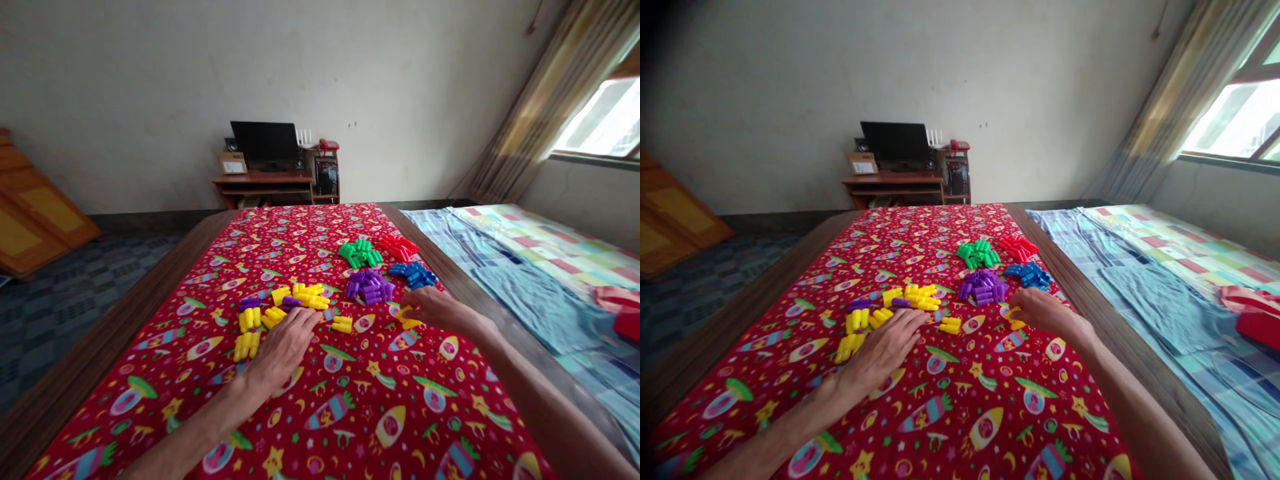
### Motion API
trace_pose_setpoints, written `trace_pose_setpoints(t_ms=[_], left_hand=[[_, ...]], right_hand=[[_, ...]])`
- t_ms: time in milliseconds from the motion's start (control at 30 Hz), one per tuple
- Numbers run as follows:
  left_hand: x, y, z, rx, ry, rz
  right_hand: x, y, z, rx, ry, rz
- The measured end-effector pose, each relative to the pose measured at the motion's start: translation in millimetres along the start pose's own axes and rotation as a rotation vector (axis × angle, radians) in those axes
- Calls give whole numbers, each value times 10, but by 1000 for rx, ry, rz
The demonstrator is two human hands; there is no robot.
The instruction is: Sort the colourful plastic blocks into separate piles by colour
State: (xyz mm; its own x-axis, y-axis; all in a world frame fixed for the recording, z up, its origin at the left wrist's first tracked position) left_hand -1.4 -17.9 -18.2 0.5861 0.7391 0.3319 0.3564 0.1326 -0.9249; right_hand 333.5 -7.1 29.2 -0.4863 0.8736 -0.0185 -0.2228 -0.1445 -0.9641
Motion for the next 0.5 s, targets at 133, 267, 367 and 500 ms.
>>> trace_pose_setpoints(t_ms=[133, 267, 367, 500], left_hand=[[23, 6, 53, -64, -8, -27], [130, 5, 53, -355, -141, -125], [154, 23, 1, -692, -271, -91], [94, 54, -86, -943, -349, -42]], right_hand=[[-226, 91, -136, -163, 81, -186], [-151, 128, 376, -65, -62, -365], [28, 184, 963, 123, -269, -454], [267, 352, 1343, 238, -428, -316]])
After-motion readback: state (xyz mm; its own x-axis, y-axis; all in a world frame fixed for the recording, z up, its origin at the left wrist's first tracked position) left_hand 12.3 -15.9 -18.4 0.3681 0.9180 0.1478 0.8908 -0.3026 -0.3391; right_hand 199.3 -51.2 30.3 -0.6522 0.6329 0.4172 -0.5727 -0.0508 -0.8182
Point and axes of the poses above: each hand's wrist, its own x-axis towards the middle knuckle, its own y-axis out of the palm, z = x × y, the point moved 2 cm from there along x, towards the middle knuckle, and after that the axes turned 3 degrees about -y, right-handed, at the moved point
